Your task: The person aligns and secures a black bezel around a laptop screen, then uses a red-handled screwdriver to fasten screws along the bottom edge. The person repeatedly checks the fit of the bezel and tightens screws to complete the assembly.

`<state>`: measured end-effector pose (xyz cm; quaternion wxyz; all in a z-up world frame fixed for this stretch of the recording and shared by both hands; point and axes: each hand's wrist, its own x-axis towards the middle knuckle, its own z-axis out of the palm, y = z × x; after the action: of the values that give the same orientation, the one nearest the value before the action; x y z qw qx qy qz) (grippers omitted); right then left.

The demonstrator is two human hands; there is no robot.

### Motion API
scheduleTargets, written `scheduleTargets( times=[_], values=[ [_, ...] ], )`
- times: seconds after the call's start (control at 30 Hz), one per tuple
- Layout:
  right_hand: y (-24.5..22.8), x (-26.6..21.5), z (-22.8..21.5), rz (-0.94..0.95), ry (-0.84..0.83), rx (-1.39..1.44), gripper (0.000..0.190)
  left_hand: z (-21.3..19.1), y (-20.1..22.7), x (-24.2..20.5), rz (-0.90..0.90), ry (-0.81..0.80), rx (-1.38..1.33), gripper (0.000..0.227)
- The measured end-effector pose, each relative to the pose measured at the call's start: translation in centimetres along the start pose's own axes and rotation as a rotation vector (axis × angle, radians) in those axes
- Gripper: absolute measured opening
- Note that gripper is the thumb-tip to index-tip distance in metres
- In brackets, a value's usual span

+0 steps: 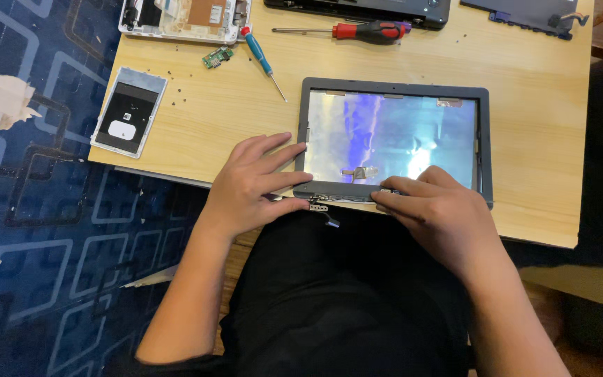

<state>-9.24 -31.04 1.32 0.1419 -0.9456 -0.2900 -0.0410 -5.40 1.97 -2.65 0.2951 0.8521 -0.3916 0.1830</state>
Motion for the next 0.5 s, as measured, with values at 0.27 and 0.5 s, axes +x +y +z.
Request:
scheduleTargets(
  times=[0.27,0.5],
  values=[
    [-0.1,0.7,0.2,-0.145,0.198,0.081,0.01,0.1,0.6,0.4,-0.006,0.02,0.006,0.026],
    [-0.5,-0.1,1.7,-0.159,0.333,-0.112,0.012,-0.1,1.1,0.7,-0.003,0.038,-0.019,0.023]
  ],
)
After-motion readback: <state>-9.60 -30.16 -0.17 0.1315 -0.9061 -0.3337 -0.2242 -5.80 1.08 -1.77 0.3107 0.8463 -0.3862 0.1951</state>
